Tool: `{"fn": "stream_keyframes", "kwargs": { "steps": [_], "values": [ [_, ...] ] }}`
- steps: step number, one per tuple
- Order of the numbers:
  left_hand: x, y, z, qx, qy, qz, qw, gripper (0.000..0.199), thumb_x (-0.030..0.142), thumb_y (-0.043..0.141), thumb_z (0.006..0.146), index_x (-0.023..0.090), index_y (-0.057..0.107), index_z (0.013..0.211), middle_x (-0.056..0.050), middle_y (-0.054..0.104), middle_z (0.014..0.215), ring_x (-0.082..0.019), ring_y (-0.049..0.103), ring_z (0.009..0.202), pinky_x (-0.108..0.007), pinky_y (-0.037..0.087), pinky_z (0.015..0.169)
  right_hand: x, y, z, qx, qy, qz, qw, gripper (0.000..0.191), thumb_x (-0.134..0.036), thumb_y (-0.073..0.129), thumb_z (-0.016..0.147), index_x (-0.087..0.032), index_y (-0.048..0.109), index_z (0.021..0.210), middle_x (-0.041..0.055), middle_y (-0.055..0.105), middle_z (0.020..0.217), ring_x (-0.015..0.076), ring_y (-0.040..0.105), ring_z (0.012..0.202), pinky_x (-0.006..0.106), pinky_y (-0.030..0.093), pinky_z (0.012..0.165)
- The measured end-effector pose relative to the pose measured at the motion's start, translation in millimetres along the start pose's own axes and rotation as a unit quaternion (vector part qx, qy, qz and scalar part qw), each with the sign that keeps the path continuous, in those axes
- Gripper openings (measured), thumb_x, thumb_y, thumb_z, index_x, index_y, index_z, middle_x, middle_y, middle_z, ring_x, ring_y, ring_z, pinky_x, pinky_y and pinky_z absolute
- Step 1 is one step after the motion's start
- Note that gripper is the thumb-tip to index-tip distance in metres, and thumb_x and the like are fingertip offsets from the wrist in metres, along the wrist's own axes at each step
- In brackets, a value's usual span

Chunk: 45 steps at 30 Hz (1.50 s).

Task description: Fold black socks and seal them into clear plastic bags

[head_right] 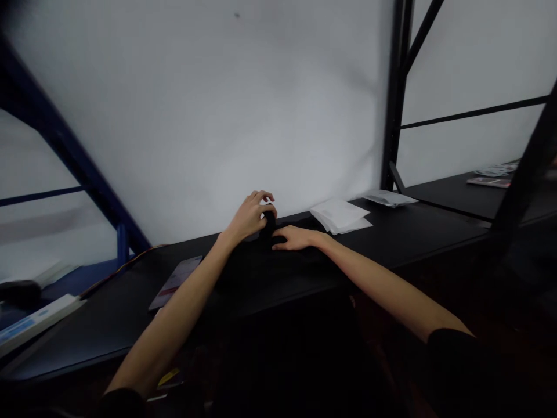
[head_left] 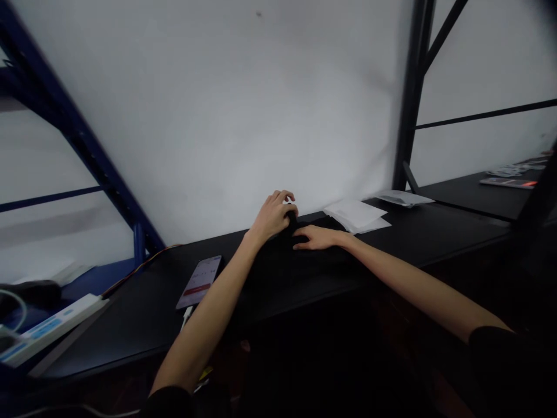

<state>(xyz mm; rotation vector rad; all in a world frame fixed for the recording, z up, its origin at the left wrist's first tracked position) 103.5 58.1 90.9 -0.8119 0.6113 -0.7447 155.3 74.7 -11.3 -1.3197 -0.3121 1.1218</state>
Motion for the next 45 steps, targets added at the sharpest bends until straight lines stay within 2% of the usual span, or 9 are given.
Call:
{"fn": "stream_keyframes", "kwargs": {
  "steps": [4, 10, 15, 20, 25, 31, 38, 42, 45],
  "values": [
    [9, 15.9, -12, 0.002, -0.003, -0.066, 0.998, 0.038, -0.002, 0.051, 0.074, 0.024, 0.074, 0.091, -0.006, 0.051, 0.135, -0.027, 0.045, 0.125, -0.047, 0.044, 0.107, 3, 0, -3, -0.004, 0.013, 0.002, 1.000, 0.037, -0.045, 0.063, 0.094, -0.019, 0.072, 0.118, 0.0120, 0.073, 0.118, 0.0284, 0.069, 0.102, 0.044, 0.053, 0.094],
    [11, 33.2, -24, -0.007, -0.004, -0.154, 0.988, 0.042, -0.003, 0.048, 0.075, 0.022, 0.070, 0.101, -0.008, 0.049, 0.134, -0.024, 0.048, 0.128, -0.046, 0.044, 0.111, 11, -4, -8, -0.014, 0.063, -0.008, 0.998, 0.047, -0.056, 0.064, 0.091, -0.016, 0.072, 0.114, 0.0141, 0.073, 0.110, 0.0297, 0.069, 0.092, 0.045, 0.056, 0.085],
    [9, 38.2, -24, -0.007, -0.019, -0.188, 0.982, 0.051, -0.001, 0.047, 0.077, 0.024, 0.064, 0.118, -0.009, 0.049, 0.135, -0.024, 0.051, 0.128, -0.046, 0.046, 0.111, 28, -24, -20, 0.004, 0.099, 0.027, 0.995, 0.055, -0.063, 0.065, 0.088, -0.022, 0.071, 0.123, 0.0114, 0.072, 0.124, 0.0323, 0.068, 0.107, 0.048, 0.053, 0.096],
    [18, 42.8, -26, -0.025, -0.026, -0.214, 0.976, 0.066, 0.004, 0.047, 0.083, 0.027, 0.044, 0.146, -0.011, 0.047, 0.143, -0.024, 0.053, 0.129, -0.045, 0.045, 0.113, 50, -45, -30, 0.054, 0.104, 0.077, 0.990, 0.059, -0.064, 0.052, 0.096, -0.027, 0.061, 0.142, 0.0077, 0.063, 0.142, 0.0339, 0.058, 0.128, 0.053, 0.043, 0.112],
    [18, 52.5, -29, -0.049, -0.045, -0.229, 0.971, 0.054, 0.025, 0.050, 0.096, 0.027, 0.039, 0.149, -0.011, 0.051, 0.142, -0.025, 0.060, 0.122, -0.044, 0.050, 0.107, 48, -50, -29, 0.094, 0.090, 0.107, 0.986, 0.052, -0.059, 0.036, 0.105, -0.033, 0.057, 0.144, 0.0011, 0.055, 0.151, 0.0312, 0.049, 0.139, 0.052, 0.034, 0.120],
    [17, 59.1, -31, -0.072, -0.048, -0.209, 0.974, 0.057, 0.030, 0.049, 0.098, 0.026, 0.035, 0.152, -0.011, 0.058, 0.138, -0.025, 0.063, 0.119, -0.043, 0.050, 0.104, 40, -51, -23, 0.129, 0.067, 0.085, 0.986, 0.042, -0.049, 0.043, 0.104, -0.031, 0.060, 0.139, 0.0048, 0.064, 0.139, 0.0277, 0.056, 0.128, 0.050, 0.040, 0.114],
    [21, 59.7, -31, -0.109, -0.042, -0.210, 0.971, 0.048, 0.032, 0.046, 0.099, 0.024, 0.040, 0.146, -0.007, 0.072, 0.116, -0.024, 0.069, 0.104, -0.037, 0.051, 0.093, 39, -66, -30, 0.171, 0.085, 0.069, 0.979, 0.049, -0.060, 0.046, 0.100, -0.024, 0.070, 0.123, 0.0091, 0.065, 0.131, 0.0275, 0.057, 0.124, 0.046, 0.040, 0.112],
    [20, 61.0, -31, -0.113, -0.038, -0.201, 0.972, 0.054, 0.035, 0.051, 0.097, 0.025, 0.040, 0.149, -0.006, 0.072, 0.118, -0.024, 0.069, 0.106, -0.038, 0.050, 0.094, 32, -60, -31, 0.127, 0.074, 0.055, 0.988, 0.044, -0.055, 0.057, 0.095, -0.024, 0.070, 0.123, 0.0076, 0.071, 0.125, 0.0261, 0.063, 0.114, 0.044, 0.045, 0.105],
    [20, 56.6, -28, -0.110, -0.031, -0.196, 0.974, 0.043, 0.041, 0.051, 0.098, 0.024, 0.053, 0.138, -0.007, 0.072, 0.117, -0.025, 0.068, 0.106, -0.039, 0.050, 0.094, 31, -49, -29, 0.071, 0.054, 0.052, 0.995, 0.042, -0.049, 0.064, 0.090, -0.023, 0.070, 0.123, 0.0069, 0.073, 0.121, 0.0256, 0.067, 0.108, 0.042, 0.048, 0.100]
  ]
}}
Point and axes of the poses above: each hand's wrist, its own z-axis towards the middle knuckle, its own y-axis out of the palm, x = y × z, the point moved 10 cm from there along z, towards the middle knuckle
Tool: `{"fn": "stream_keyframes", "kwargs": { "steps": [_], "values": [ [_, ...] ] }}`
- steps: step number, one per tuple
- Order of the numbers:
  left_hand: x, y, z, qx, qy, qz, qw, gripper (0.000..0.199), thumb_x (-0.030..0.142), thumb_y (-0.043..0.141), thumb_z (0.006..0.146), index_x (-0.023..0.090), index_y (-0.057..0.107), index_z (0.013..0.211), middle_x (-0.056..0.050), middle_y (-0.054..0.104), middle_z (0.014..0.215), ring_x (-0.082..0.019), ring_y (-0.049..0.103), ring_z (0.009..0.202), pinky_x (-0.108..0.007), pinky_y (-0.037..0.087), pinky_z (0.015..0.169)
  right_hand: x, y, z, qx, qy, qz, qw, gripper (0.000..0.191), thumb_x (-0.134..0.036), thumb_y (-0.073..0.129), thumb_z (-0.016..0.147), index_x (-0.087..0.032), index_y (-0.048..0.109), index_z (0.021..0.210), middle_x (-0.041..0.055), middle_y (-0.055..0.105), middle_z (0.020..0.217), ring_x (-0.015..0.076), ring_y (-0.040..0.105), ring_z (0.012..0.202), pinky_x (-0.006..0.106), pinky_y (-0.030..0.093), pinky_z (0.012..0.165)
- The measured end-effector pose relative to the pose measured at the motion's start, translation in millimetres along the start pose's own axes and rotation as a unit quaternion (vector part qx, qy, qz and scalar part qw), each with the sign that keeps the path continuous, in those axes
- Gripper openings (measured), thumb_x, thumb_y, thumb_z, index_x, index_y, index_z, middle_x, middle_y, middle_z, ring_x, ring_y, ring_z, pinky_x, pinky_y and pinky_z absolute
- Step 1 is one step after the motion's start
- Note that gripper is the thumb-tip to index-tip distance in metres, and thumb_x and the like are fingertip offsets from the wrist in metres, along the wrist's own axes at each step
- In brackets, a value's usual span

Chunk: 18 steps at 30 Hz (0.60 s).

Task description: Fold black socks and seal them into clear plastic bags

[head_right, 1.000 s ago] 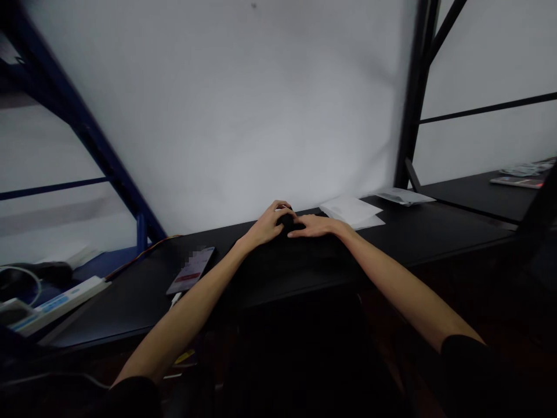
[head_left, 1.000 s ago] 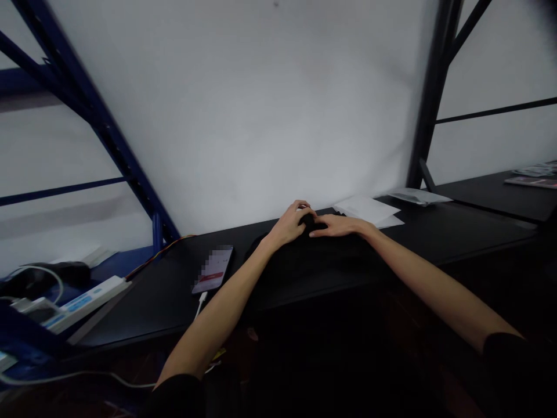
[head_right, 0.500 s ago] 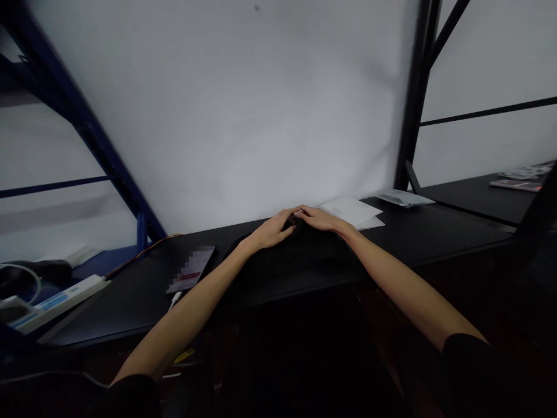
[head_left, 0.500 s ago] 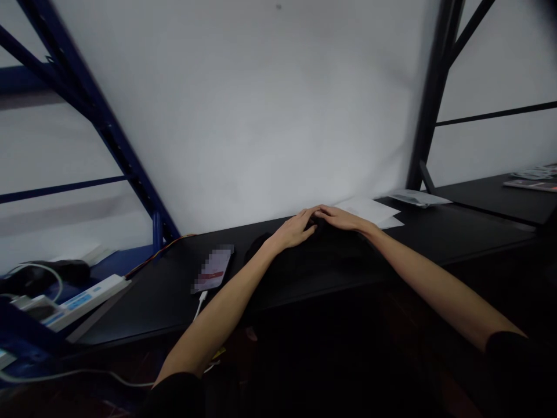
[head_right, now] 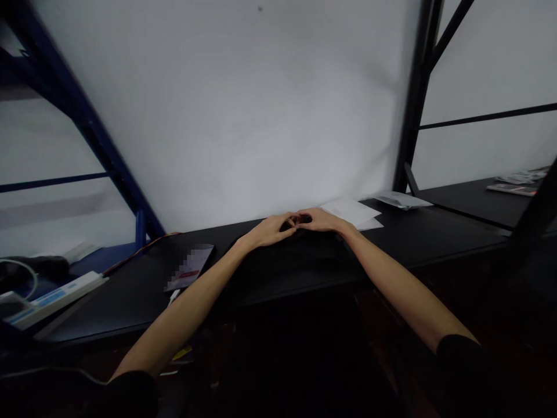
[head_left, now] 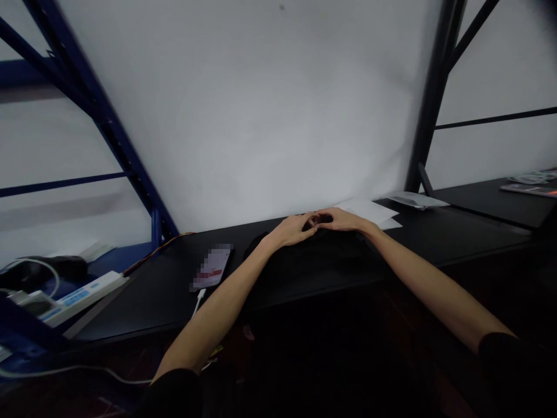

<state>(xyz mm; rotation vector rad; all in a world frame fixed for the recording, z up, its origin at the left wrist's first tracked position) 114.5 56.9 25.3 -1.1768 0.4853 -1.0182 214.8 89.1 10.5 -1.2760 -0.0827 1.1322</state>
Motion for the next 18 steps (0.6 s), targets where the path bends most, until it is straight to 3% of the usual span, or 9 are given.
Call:
{"fn": "stream_keyframes", "kwargs": {
  "steps": [5, 10, 15, 18],
  "values": [
    [-8, -16.1, -1, 0.036, -0.052, 0.039, 0.997, 0.038, 0.047, 0.044, 0.101, 0.025, 0.062, 0.126, -0.007, 0.073, 0.107, -0.024, 0.067, 0.096, -0.039, 0.050, 0.087, 5, 9, 4, -0.041, -0.017, -0.005, 0.999, 0.038, -0.042, 0.070, 0.085, -0.024, 0.073, 0.119, 0.0060, 0.075, 0.116, 0.0259, 0.068, 0.107, 0.042, 0.051, 0.098],
    [-61, -25.4, -17, 0.084, -0.197, 0.112, 0.970, 0.061, 0.066, 0.043, 0.095, 0.018, 0.056, 0.130, -0.018, 0.071, 0.111, -0.033, 0.066, 0.103, -0.048, 0.048, 0.091, 5, 9, 2, -0.047, -0.012, -0.002, 0.999, 0.039, -0.042, 0.072, 0.085, -0.027, 0.072, 0.121, 0.0054, 0.074, 0.120, 0.0257, 0.067, 0.112, 0.044, 0.050, 0.102],
    [-95, -7.0, -21, 0.004, -0.215, 0.056, 0.975, 0.068, 0.076, 0.038, 0.091, 0.019, 0.059, 0.124, -0.012, 0.074, 0.087, -0.031, 0.069, 0.091, -0.042, 0.048, 0.085, 1, 6, -1, -0.042, 0.001, -0.015, 0.999, 0.038, -0.042, 0.073, 0.085, -0.027, 0.073, 0.119, 0.0053, 0.072, 0.124, 0.0258, 0.064, 0.116, 0.043, 0.049, 0.103],
    [-106, 7.4, -27, -0.082, -0.295, -0.015, 0.952, 0.078, 0.080, 0.037, 0.088, 0.017, 0.059, 0.127, -0.012, 0.075, 0.087, -0.029, 0.070, 0.086, -0.038, 0.049, 0.079, 1, 6, -2, -0.051, 0.002, -0.012, 0.999, 0.039, -0.043, 0.073, 0.085, -0.027, 0.072, 0.120, 0.0051, 0.071, 0.125, 0.0256, 0.063, 0.116, 0.042, 0.048, 0.103]
  ]
}}
Point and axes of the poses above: each hand's wrist, its own z-axis towards the middle knuckle, its own y-axis out of the palm, x = y × z, the point moved 10 cm from there along z, towards the middle knuckle
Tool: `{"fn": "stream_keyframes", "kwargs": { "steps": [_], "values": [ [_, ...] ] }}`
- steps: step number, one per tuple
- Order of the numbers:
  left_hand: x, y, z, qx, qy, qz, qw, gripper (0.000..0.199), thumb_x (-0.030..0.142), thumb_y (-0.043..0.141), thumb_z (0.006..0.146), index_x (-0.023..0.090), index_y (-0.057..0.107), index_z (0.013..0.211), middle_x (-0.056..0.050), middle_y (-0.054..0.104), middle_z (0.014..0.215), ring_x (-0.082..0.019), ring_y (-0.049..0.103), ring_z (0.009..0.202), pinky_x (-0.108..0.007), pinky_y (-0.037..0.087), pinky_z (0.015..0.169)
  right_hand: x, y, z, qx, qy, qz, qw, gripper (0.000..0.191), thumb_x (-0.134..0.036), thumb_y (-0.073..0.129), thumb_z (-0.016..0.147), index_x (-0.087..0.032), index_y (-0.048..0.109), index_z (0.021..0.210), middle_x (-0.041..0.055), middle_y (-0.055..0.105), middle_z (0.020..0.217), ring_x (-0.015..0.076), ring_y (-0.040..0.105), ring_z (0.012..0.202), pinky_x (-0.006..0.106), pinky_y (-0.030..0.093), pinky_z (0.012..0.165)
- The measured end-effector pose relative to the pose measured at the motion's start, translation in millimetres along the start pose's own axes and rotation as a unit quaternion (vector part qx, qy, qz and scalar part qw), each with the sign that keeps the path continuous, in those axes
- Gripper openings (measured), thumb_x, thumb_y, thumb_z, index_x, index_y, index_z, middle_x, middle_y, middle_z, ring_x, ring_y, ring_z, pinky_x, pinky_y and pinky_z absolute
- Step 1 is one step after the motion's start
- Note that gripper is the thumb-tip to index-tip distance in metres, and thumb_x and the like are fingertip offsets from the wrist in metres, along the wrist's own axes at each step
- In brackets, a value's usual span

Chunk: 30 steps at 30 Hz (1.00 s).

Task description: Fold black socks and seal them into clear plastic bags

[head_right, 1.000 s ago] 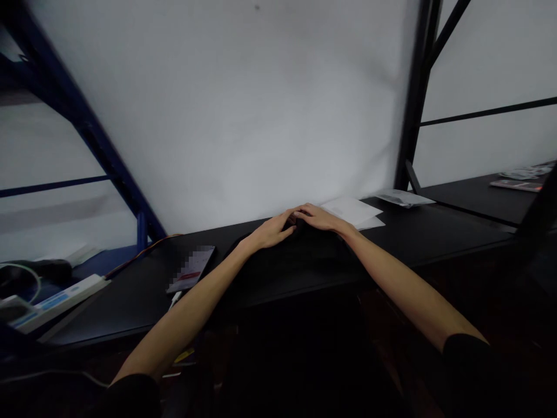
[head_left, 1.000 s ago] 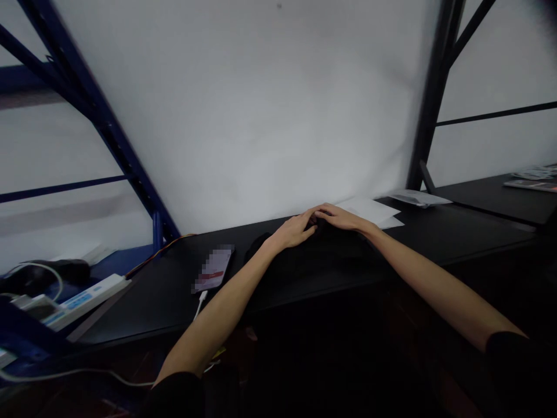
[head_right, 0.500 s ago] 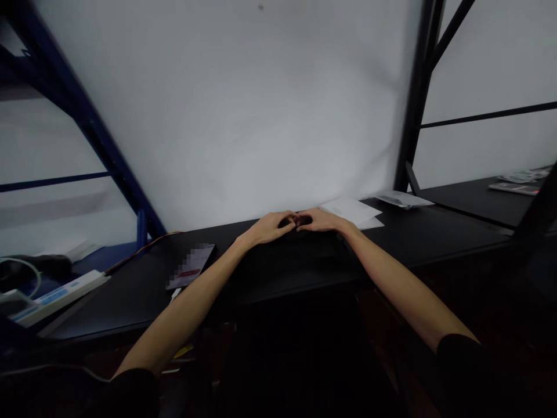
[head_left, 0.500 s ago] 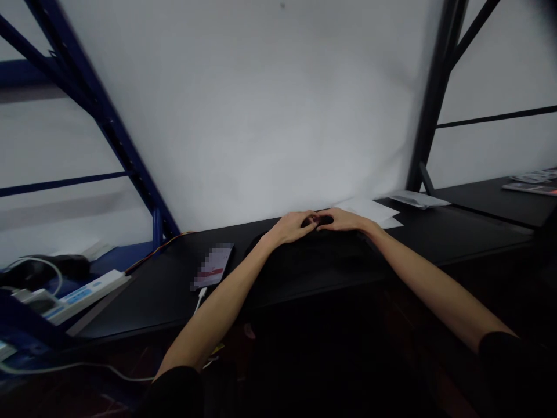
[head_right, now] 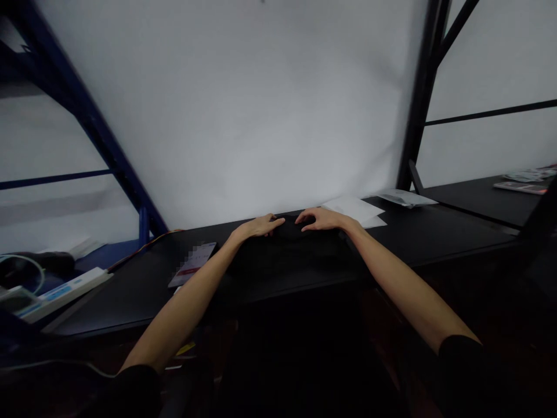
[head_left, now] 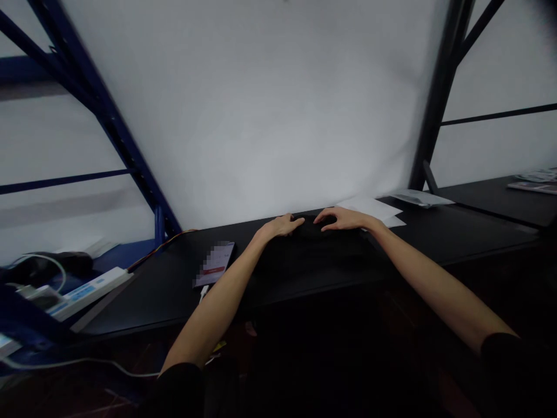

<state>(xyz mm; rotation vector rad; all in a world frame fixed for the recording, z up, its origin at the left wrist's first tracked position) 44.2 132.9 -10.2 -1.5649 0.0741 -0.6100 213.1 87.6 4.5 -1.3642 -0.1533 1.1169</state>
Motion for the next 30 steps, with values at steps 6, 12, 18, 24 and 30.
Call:
{"fn": "stream_keyframes", "kwargs": {
  "steps": [6, 12, 18, 24, 30],
  "values": [
    [5, 4.4, -13, -0.063, -0.082, -0.049, 0.993, 0.100, 0.089, 0.040, 0.079, 0.013, 0.046, 0.145, -0.013, 0.076, 0.095, -0.028, 0.070, 0.086, -0.034, 0.048, 0.072, 3, -5, -1, 0.002, 0.010, 0.020, 1.000, 0.037, -0.047, 0.067, 0.089, -0.028, 0.073, 0.120, 0.0044, 0.072, 0.124, 0.0256, 0.064, 0.115, 0.040, 0.048, 0.101],
    [14, 3.4, -21, -0.077, -0.094, -0.083, 0.989, 0.107, 0.066, 0.068, 0.076, 0.010, 0.026, 0.157, -0.018, 0.073, 0.110, -0.028, 0.071, 0.090, -0.032, 0.051, 0.067, -3, -27, -6, 0.082, 0.028, 0.042, 0.995, 0.038, -0.051, 0.054, 0.096, -0.025, 0.075, 0.116, 0.0066, 0.074, 0.121, 0.0254, 0.064, 0.113, 0.041, 0.046, 0.102],
    [5, -15.1, -23, -0.036, -0.115, -0.139, 0.983, 0.092, 0.050, 0.070, 0.073, 0.013, 0.039, 0.151, -0.020, 0.067, 0.124, -0.027, 0.068, 0.097, -0.032, 0.055, 0.070, -19, -23, -8, 0.067, 0.016, 0.060, 0.996, 0.037, -0.054, 0.058, 0.094, -0.027, 0.076, 0.112, 0.0045, 0.075, 0.119, 0.0243, 0.065, 0.110, 0.038, 0.047, 0.097],
    [-16, -29.8, -14, 0.034, -0.129, -0.160, 0.978, 0.087, 0.051, 0.068, 0.074, 0.015, 0.042, 0.149, -0.020, 0.063, 0.130, -0.031, 0.064, 0.102, -0.035, 0.055, 0.074, -8, -5, -2, 0.020, 0.024, 0.041, 0.999, 0.037, -0.056, 0.061, 0.091, -0.028, 0.079, 0.107, 0.0031, 0.077, 0.111, 0.0238, 0.067, 0.102, 0.037, 0.048, 0.090],
    [5, -22.3, -10, 0.095, -0.075, -0.230, 0.966, 0.083, 0.055, 0.072, 0.076, 0.018, 0.046, 0.145, -0.014, 0.068, 0.111, -0.027, 0.067, 0.090, -0.037, 0.053, 0.075, -3, 10, 2, -0.026, 0.014, 0.040, 0.999, 0.032, -0.050, 0.063, 0.090, -0.028, 0.080, 0.106, 0.0024, 0.076, 0.113, 0.0231, 0.067, 0.101, 0.037, 0.048, 0.092]
  ]
}}
Point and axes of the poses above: each hand's wrist, its own z-axis towards the middle knuckle, its own y-axis out of the palm, x = y × z, the point moved 10 cm from there along z, towards the middle knuckle
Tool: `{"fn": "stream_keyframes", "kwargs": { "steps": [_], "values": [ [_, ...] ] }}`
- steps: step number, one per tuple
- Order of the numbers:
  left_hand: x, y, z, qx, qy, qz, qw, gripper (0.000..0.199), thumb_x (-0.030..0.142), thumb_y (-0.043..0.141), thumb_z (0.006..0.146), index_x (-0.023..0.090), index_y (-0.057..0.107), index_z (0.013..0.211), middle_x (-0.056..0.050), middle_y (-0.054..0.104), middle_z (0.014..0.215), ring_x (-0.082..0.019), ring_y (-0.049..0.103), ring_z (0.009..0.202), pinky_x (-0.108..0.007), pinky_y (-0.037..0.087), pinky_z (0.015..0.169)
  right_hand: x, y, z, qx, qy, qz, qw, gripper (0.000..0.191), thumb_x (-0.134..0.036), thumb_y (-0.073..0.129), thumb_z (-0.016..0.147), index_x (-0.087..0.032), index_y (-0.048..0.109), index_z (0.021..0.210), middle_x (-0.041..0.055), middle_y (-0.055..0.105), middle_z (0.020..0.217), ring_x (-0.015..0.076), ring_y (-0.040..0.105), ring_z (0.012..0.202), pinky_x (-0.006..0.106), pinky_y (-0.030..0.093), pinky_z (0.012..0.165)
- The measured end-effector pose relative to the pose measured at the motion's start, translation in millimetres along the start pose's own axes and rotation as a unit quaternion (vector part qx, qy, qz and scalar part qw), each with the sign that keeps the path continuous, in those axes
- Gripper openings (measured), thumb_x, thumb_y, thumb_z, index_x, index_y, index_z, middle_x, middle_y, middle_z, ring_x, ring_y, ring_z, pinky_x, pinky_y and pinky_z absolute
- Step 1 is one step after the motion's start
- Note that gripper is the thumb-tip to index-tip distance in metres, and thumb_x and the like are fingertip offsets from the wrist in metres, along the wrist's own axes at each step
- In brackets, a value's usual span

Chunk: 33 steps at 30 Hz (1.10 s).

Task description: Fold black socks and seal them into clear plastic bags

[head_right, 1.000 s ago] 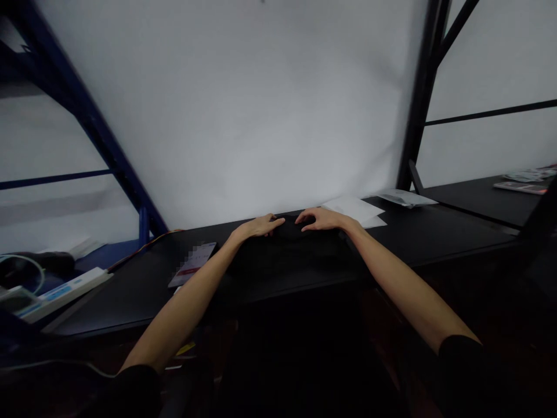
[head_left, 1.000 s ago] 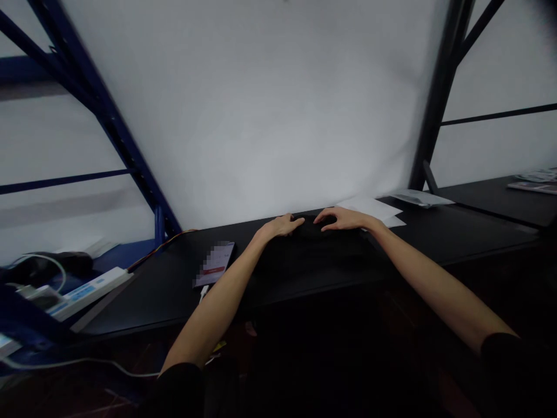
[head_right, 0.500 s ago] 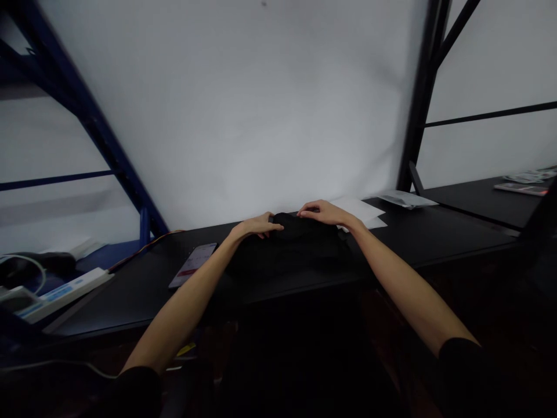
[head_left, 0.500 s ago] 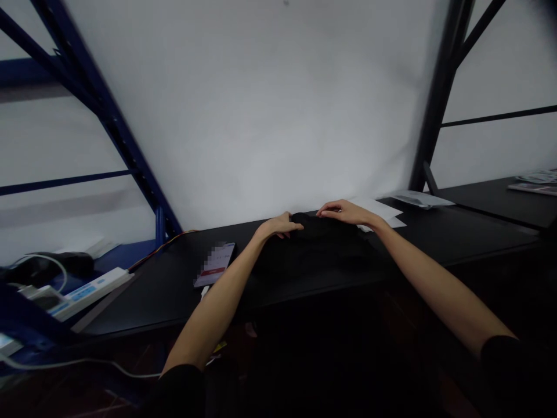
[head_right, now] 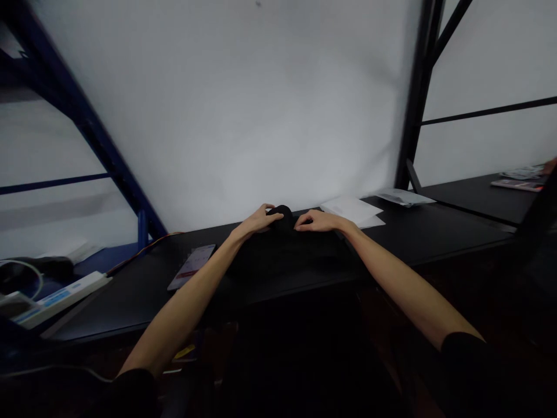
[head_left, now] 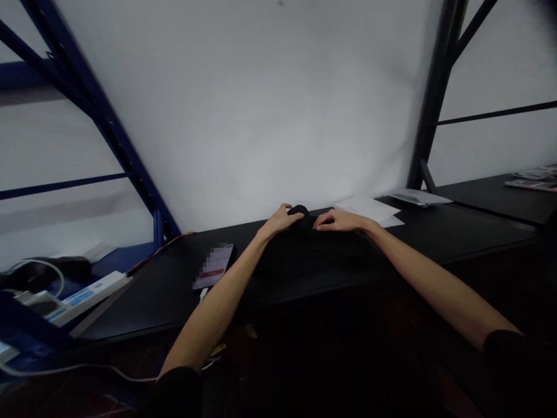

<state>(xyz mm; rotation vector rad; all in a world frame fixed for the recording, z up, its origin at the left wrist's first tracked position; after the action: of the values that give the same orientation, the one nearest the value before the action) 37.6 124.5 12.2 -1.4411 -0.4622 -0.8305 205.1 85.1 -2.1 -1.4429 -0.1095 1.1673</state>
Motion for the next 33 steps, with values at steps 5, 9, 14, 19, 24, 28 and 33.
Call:
{"fn": "stream_keyframes", "kwargs": {
  "steps": [5, 9, 14, 19, 24, 28, 33],
  "values": [
    [32, 21.4, -18, 0.010, 0.087, -0.066, 0.994, 0.073, 0.038, 0.076, 0.077, 0.021, 0.049, 0.142, -0.012, 0.067, 0.121, -0.024, 0.066, 0.097, -0.036, 0.054, 0.083, 0, -8, -2, 0.011, 0.009, -0.019, 1.000, 0.034, -0.051, 0.063, 0.090, -0.027, 0.081, 0.104, 0.0028, 0.077, 0.102, 0.0210, 0.065, 0.088, 0.034, 0.046, 0.082],
    [57, 35.0, -30, 0.035, 0.197, -0.075, 0.977, 0.053, 0.031, 0.076, 0.078, 0.019, 0.059, 0.127, -0.011, 0.066, 0.125, -0.025, 0.062, 0.114, -0.039, 0.049, 0.101, 11, -24, -9, 0.026, 0.049, -0.018, 0.998, 0.041, -0.059, 0.062, 0.088, -0.025, 0.082, 0.098, 0.0019, 0.072, 0.077, 0.0169, 0.055, 0.067, 0.031, 0.039, 0.066],
    [72, 49.3, -43, 0.075, 0.302, -0.019, 0.950, 0.054, 0.031, 0.075, 0.081, 0.018, 0.058, 0.131, -0.012, 0.061, 0.132, -0.026, 0.058, 0.123, -0.042, 0.044, 0.110, 11, -66, -27, 0.124, 0.010, 0.045, 0.991, 0.051, -0.067, 0.058, 0.088, -0.023, 0.080, 0.076, 0.0058, 0.075, 0.086, 0.0231, 0.063, 0.089, 0.036, 0.043, 0.087],
    [83, 75.3, -60, 0.005, 0.360, 0.051, 0.931, 0.050, 0.029, 0.062, 0.091, 0.024, 0.053, 0.140, -0.009, 0.057, 0.140, -0.024, 0.053, 0.131, -0.042, 0.039, 0.117, 50, -113, -49, 0.297, 0.104, -0.036, 0.948, 0.051, -0.062, 0.051, 0.092, -0.020, 0.077, 0.081, 0.0079, 0.077, 0.093, 0.0272, 0.064, 0.094, 0.039, 0.043, 0.091],
    [80, 88.2, -63, -0.021, 0.372, 0.109, 0.921, 0.054, 0.027, 0.056, 0.094, 0.026, 0.049, 0.148, -0.007, 0.047, 0.155, -0.025, 0.039, 0.146, -0.045, 0.031, 0.123, 97, -133, -72, 0.365, 0.276, -0.180, 0.871, 0.032, -0.048, 0.056, 0.091, -0.023, 0.075, 0.099, 0.0072, 0.075, 0.109, 0.0294, 0.063, 0.105, 0.051, 0.037, 0.100],
    [70, 104.5, -58, -0.067, 0.381, 0.145, 0.911, 0.059, 0.025, 0.053, 0.094, 0.027, 0.045, 0.152, -0.006, 0.039, 0.162, -0.024, 0.033, 0.151, -0.046, 0.026, 0.125, 125, -123, -73, 0.301, 0.364, -0.251, 0.845, 0.039, -0.054, 0.065, 0.087, -0.023, 0.072, 0.110, 0.0127, 0.069, 0.124, 0.0376, 0.053, 0.121, 0.058, 0.035, 0.101],
    [63, 117.4, -55, -0.114, 0.381, 0.183, 0.899, 0.061, 0.027, 0.051, 0.096, 0.031, 0.040, 0.156, -0.004, 0.035, 0.165, -0.025, 0.029, 0.154, -0.051, 0.021, 0.125, 143, -109, -71, 0.228, 0.410, -0.296, 0.832, 0.043, -0.051, 0.069, 0.086, -0.022, 0.069, 0.117, 0.0157, 0.065, 0.129, 0.0405, 0.047, 0.129, 0.061, 0.032, 0.103]
  ]
}}
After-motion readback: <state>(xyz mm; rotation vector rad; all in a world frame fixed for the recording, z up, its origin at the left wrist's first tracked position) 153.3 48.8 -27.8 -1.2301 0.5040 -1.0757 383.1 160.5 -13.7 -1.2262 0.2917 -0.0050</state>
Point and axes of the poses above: each hand's wrist, its own z-axis towards the middle knuckle, its own y-axis out of the palm, x = y × z, the point moved 10 cm from there along z, towards the middle knuckle
